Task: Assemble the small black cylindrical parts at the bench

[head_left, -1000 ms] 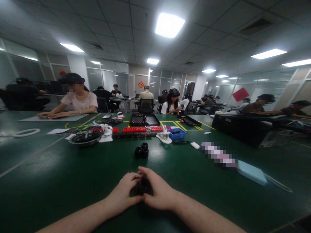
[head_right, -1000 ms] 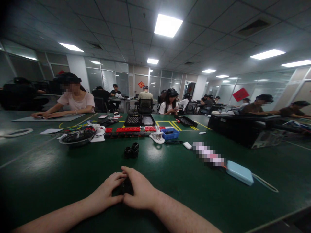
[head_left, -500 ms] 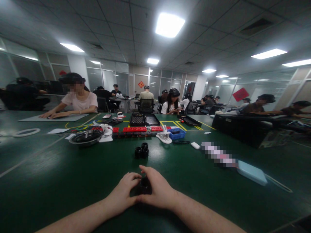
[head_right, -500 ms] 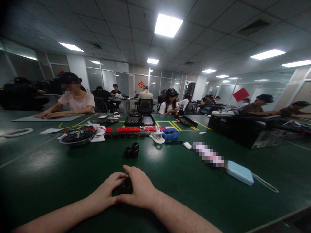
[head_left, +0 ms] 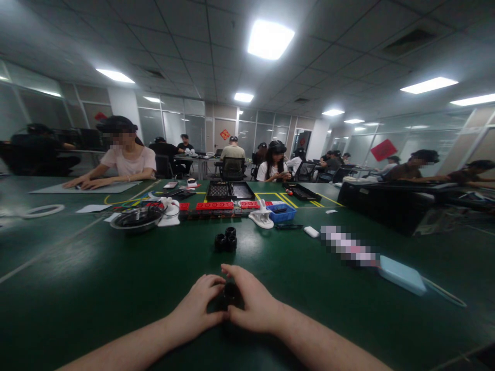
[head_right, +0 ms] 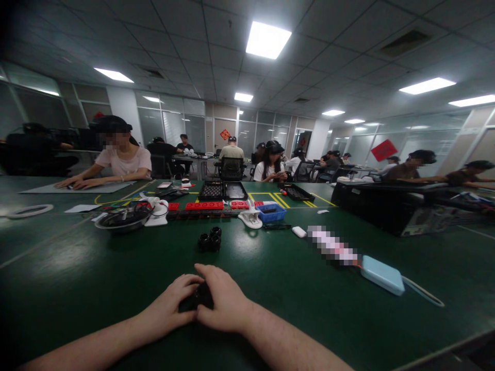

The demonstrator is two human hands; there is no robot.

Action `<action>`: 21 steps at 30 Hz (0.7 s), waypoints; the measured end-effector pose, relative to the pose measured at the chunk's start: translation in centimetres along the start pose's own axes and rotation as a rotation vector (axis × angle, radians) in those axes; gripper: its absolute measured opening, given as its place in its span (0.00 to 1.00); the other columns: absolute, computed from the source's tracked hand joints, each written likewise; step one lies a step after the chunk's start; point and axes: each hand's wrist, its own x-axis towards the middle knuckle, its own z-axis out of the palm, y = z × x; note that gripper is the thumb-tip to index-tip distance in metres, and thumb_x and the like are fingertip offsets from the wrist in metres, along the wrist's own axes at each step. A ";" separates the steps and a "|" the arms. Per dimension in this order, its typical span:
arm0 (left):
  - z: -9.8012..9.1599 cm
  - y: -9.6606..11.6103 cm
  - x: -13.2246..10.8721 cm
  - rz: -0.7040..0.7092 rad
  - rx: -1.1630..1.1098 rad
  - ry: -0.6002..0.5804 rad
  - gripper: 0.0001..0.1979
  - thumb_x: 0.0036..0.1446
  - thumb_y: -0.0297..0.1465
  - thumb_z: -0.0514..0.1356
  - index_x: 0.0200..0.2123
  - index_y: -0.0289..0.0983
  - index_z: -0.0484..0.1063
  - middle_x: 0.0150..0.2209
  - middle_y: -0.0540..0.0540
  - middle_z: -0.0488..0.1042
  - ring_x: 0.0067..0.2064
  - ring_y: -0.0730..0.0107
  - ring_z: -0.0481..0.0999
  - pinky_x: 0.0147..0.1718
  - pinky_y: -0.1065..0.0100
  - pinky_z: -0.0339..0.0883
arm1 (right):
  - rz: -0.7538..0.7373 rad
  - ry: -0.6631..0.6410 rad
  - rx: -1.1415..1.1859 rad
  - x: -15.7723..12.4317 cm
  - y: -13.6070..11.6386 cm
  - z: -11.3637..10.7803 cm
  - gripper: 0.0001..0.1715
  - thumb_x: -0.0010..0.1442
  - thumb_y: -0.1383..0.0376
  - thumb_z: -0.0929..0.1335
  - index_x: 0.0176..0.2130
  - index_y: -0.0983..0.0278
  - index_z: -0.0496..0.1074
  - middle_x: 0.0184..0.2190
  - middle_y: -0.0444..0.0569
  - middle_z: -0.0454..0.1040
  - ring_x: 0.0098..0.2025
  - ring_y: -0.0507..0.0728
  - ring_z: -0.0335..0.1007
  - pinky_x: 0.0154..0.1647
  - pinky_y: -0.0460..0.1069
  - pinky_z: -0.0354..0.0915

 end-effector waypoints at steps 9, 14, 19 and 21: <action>-0.2 0.3 0.0 -0.032 -0.007 -0.026 0.20 0.47 0.39 0.59 0.45 0.42 0.67 0.48 0.46 0.64 0.51 0.57 0.60 0.50 0.57 0.56 | 0.030 0.012 -0.073 0.2 0.2 0.3 0.48 0.42 0.56 0.71 0.57 0.65 0.50 0.52 0.55 0.59 0.53 0.60 0.55 0.54 0.55 0.54; 0.0 0.1 0.0 -0.023 0.008 -0.015 0.20 0.48 0.41 0.58 0.45 0.41 0.67 0.49 0.45 0.63 0.51 0.57 0.60 0.50 0.57 0.56 | -0.010 0.028 -0.068 0.0 -0.4 0.3 0.44 0.44 0.68 0.68 0.57 0.61 0.49 0.51 0.51 0.60 0.52 0.58 0.59 0.52 0.52 0.58; -0.1 0.0 0.0 -0.046 0.022 -0.025 0.22 0.47 0.43 0.59 0.45 0.41 0.68 0.49 0.44 0.63 0.51 0.56 0.60 0.50 0.57 0.56 | -0.062 0.189 -0.260 0.4 -0.4 -3.7 0.35 0.50 0.63 0.65 0.56 0.61 0.52 0.55 0.52 0.58 0.56 0.62 0.53 0.57 0.55 0.50; -0.2 0.0 0.0 -0.063 0.011 -0.042 0.22 0.47 0.44 0.58 0.45 0.42 0.67 0.49 0.45 0.63 0.51 0.57 0.60 0.50 0.57 0.55 | 0.072 0.434 -0.398 0.0 1.2 -7.4 0.38 0.49 0.56 0.66 0.56 0.64 0.52 0.55 0.56 0.58 0.56 0.64 0.52 0.56 0.58 0.50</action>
